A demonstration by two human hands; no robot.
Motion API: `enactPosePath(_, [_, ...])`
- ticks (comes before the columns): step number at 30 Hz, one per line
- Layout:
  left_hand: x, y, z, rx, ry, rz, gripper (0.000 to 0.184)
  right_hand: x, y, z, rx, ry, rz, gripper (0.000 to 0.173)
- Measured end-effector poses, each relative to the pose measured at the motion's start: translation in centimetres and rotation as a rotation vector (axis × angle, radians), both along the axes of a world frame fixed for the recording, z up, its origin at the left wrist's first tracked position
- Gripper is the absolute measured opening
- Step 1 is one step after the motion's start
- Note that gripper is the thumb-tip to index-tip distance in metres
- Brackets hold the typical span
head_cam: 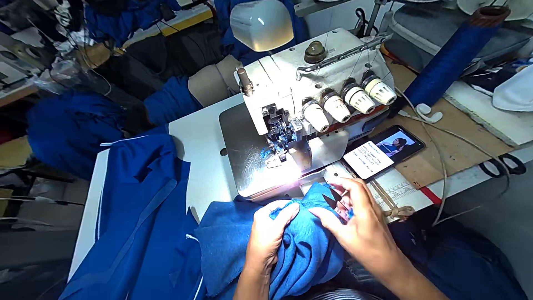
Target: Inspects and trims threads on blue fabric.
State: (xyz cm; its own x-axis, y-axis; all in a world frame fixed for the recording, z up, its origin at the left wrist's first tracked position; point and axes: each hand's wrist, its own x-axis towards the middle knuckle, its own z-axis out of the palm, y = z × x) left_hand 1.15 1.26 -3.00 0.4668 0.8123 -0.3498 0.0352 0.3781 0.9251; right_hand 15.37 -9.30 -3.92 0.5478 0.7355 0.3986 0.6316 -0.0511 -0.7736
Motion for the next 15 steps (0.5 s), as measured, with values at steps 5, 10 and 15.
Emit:
enactPosePath(5, [0.2,0.0,0.1,0.018,0.041,0.002,0.009,-3.3,-2.0,1.5,-0.073,0.198,0.258,0.049])
enactPosePath(10, [0.1,-0.2,-0.2,-0.005,-0.034,0.042,0.014,-3.7,-0.9,-1.3,-0.094,0.125,0.159,0.042])
enactPosePath(15, [0.0,-0.2,-0.5,0.002,-0.075,0.041,0.014,-3.7,-0.9,-1.6,-0.050,0.094,0.124,0.040])
